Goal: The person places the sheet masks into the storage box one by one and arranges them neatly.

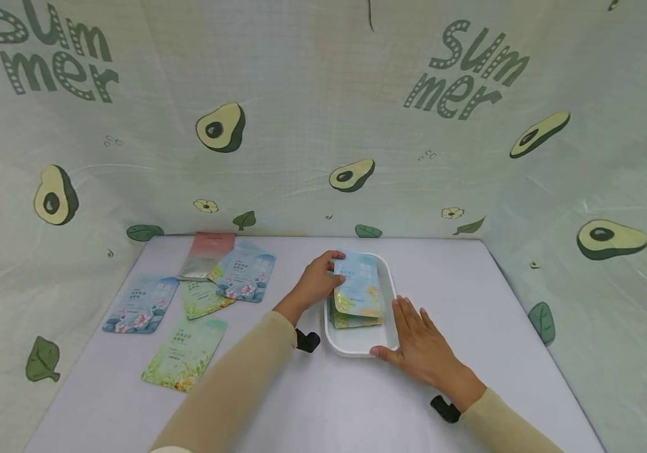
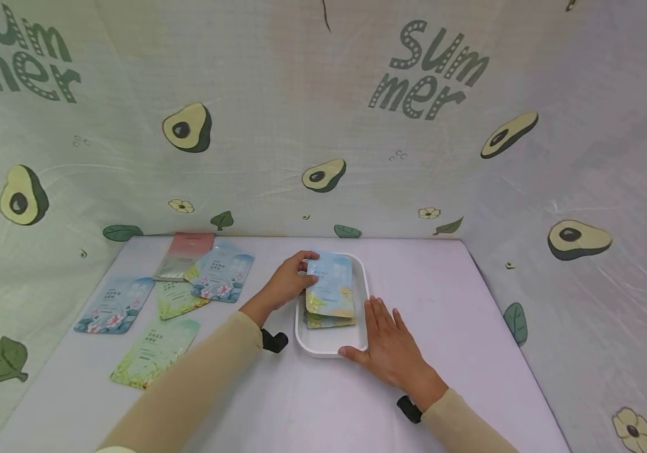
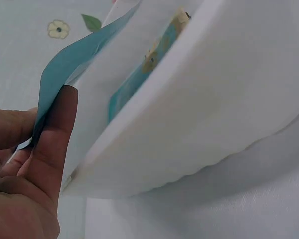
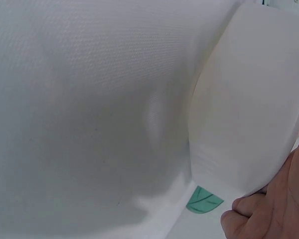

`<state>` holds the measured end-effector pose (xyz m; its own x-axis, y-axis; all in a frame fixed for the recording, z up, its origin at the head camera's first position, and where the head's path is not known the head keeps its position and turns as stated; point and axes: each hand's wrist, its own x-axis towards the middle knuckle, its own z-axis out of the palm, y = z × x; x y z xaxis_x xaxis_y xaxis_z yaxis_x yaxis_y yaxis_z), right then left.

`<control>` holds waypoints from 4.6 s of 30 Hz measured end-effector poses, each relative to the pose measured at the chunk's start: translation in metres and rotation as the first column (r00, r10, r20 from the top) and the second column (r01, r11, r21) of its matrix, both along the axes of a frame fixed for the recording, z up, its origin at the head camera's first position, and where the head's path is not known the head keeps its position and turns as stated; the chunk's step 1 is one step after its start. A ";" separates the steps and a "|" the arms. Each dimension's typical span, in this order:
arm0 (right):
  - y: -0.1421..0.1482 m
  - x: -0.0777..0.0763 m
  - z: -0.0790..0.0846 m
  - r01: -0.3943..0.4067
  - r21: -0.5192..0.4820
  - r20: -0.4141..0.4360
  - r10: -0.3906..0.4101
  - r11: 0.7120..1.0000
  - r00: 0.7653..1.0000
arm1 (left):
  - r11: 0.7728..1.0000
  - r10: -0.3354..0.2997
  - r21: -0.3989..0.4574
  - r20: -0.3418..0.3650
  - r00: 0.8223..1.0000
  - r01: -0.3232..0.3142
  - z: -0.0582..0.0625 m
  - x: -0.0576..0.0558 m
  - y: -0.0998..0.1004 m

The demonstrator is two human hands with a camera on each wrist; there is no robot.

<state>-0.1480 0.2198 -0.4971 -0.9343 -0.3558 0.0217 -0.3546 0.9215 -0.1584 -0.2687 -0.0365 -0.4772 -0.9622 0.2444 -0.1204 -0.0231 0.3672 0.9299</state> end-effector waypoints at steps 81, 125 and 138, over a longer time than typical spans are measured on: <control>-0.004 -0.018 0.008 -0.108 0.028 0.057 0.106 0.994 0.993 | 0.552 -0.154 -0.833 -0.139 0.978 -0.032 -0.038 0.034 -0.209; -0.013 -0.014 0.005 -0.092 0.009 0.059 0.092 0.996 0.994 | 0.478 -0.207 -0.874 -0.203 0.957 -0.082 -0.038 0.018 -0.204; -0.007 -0.014 0.004 -0.096 0.012 0.035 0.096 0.995 0.995 | 0.537 -0.199 -0.784 -0.475 0.857 -0.310 -0.025 0.035 -0.196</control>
<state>-0.1623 0.2127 -0.4929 -0.8959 -0.4439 -0.0153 -0.4361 0.8856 -0.1595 -0.2338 -0.2328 -0.5019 -0.9501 0.2241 0.2170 0.2488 0.9640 0.0941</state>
